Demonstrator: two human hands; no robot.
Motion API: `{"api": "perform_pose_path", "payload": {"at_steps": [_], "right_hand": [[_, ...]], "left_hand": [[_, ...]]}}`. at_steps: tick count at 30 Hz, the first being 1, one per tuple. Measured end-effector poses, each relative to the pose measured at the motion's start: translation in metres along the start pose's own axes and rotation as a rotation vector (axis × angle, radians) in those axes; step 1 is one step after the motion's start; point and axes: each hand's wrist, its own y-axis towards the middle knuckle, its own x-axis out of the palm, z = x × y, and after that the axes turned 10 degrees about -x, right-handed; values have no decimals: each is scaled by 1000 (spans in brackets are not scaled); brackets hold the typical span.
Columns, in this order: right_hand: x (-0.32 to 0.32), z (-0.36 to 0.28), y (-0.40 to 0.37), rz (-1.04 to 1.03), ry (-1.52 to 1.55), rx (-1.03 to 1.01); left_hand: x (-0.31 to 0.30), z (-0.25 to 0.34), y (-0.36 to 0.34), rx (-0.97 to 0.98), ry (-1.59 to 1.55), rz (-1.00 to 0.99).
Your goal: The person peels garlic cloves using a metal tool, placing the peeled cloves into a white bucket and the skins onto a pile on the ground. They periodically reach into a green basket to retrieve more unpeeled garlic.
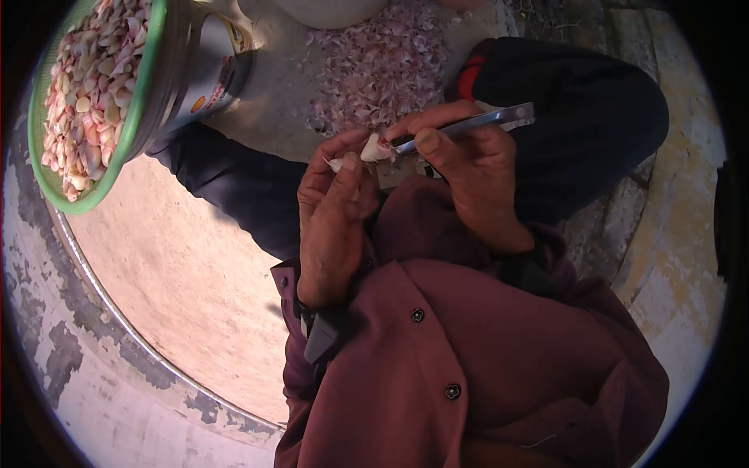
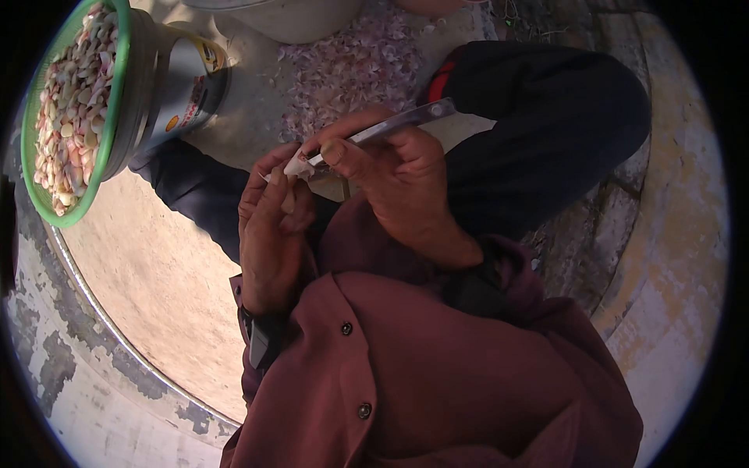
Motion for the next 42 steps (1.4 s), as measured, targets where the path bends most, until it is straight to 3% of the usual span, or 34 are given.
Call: {"api": "perform_pose_path", "payload": {"at_steps": [5, 7, 17, 21, 24, 26, 28, 29, 31, 33, 34, 36, 38, 41, 42], "right_hand": [[0, 2, -2, -29, 25, 39], [-2, -2, -1, -45, 16, 69], [-8, 3, -2, -186, 78, 154], [-11, 2, -1, -208, 51, 223], [-10, 0, 0, -245, 182, 249], [-6, -9, 0, -328, 404, 437], [-7, -19, -1, -425, 399, 481], [-9, -22, 2, -526, 386, 527], [-18, -18, 5, -520, 417, 528], [-28, -5, 10, -318, 286, 466], [-33, 5, 13, -320, 276, 412], [-42, 27, 12, -325, -668, 310], [-46, 36, 8, -263, -621, 323], [-50, 50, 4, -162, -454, 177], [-52, 50, 5, -154, -404, 268]], "left_hand": [[6, -3, 0, 33, -5, -5], [14, -2, -2, 72, 106, 152], [10, 1, -1, 56, 33, 106], [5, 7, 0, -45, 165, 58], [14, 4, 4, -52, 189, 109], [16, 4, 9, -44, 182, 149], [10, 11, 16, -53, 22, 254], [10, 20, 17, -13, 40, 209], [24, 43, 19, 103, 85, 155], [41, 74, 26, 285, 163, 78], [52, 93, 33, 373, 215, 26], [80, 130, 48, 514, 251, -64], [120, 161, 66, 656, 427, -104], [128, 196, 116, 918, 970, 53], [134, 196, 122, 927, 831, 8]]}}
